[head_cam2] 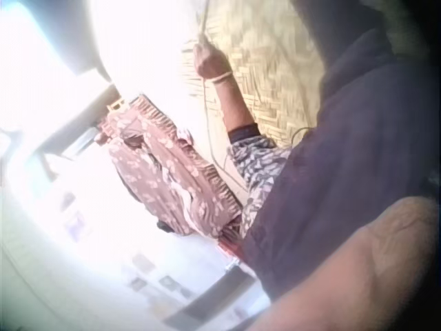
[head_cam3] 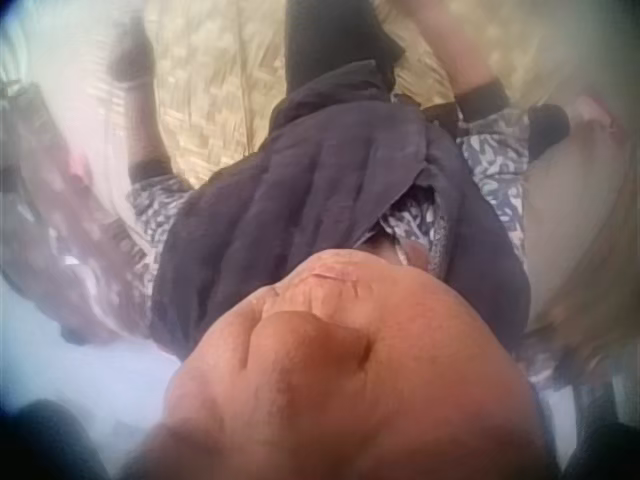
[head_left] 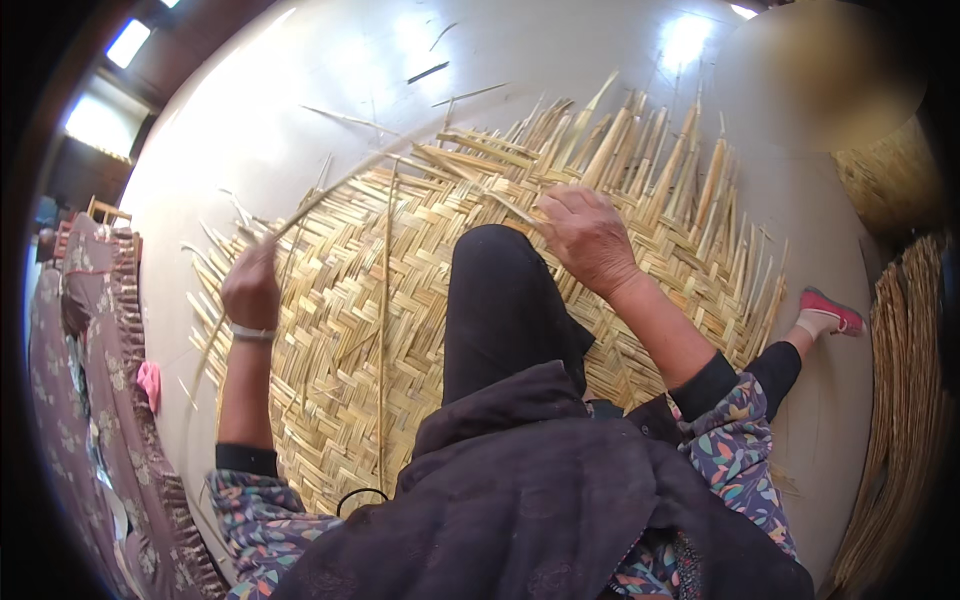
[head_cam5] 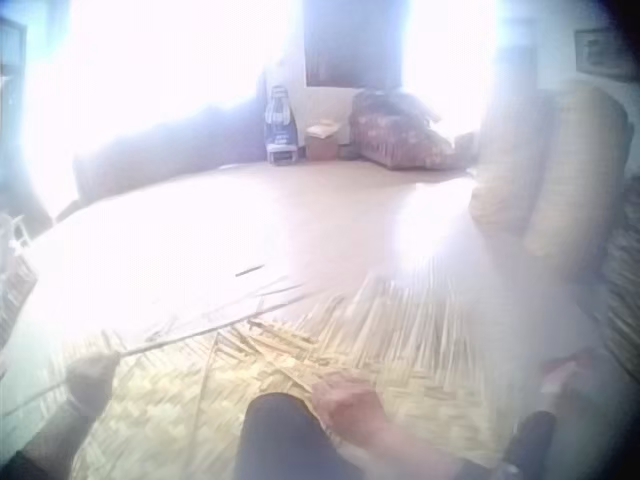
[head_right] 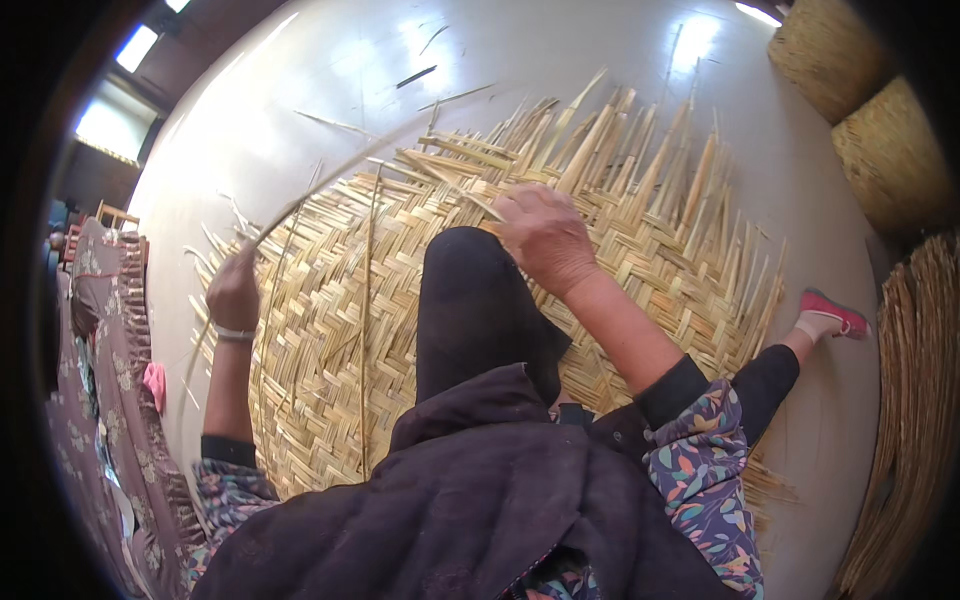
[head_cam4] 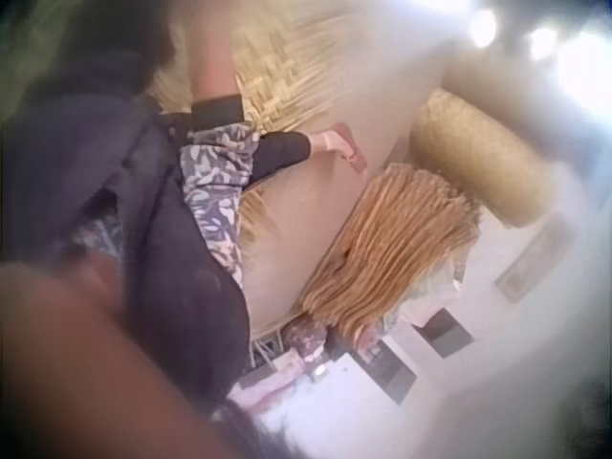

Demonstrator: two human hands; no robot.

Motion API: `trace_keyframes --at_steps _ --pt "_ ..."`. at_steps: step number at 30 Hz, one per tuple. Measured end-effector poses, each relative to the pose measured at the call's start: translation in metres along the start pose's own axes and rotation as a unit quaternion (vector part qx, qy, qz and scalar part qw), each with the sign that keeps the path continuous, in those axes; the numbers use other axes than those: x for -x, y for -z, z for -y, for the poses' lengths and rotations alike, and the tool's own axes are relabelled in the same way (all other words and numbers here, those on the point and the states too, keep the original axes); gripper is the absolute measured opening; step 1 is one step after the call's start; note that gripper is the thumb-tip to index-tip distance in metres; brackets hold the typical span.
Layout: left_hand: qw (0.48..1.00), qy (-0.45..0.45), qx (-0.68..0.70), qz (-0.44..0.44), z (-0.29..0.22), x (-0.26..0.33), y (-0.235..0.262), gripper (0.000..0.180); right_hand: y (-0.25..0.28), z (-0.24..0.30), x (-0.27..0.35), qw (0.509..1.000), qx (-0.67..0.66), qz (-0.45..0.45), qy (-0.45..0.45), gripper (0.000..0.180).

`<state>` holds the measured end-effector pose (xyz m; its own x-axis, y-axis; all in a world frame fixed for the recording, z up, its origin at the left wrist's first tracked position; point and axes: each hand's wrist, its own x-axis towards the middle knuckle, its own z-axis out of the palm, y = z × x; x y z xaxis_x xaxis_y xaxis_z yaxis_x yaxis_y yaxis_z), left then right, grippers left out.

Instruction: The person sits on the floor and weaves a flat mat or basket base using dried palm or bamboo strips. They interlace the strips by hand, periodically adjusting the weave and pulling new strips into place. The work progresses steadily as the woven area expands.

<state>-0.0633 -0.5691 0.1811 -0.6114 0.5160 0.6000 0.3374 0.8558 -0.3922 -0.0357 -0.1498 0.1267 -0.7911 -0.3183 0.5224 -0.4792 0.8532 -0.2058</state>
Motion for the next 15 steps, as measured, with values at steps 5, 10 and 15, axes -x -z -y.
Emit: trace_keyframes --at_steps 5,10,15 --pt "0.959 -0.258 0.112 -0.042 -0.105 -0.129 0.022 0.028 0.063 0.022 -0.035 0.982 0.077 -0.155 0.071 0.031" --pt "0.938 -0.287 0.177 -0.083 -0.16 -0.178 0.044 0.03 0.097 0.008 -0.009 0.995 -0.056 -0.021 -0.081 0.025" --pt "0.939 -0.211 0.187 -0.199 -0.198 -0.155 0.068 0.031 0.151 -0.029 -0.013 0.962 -0.206 -0.104 -0.147 0.029"
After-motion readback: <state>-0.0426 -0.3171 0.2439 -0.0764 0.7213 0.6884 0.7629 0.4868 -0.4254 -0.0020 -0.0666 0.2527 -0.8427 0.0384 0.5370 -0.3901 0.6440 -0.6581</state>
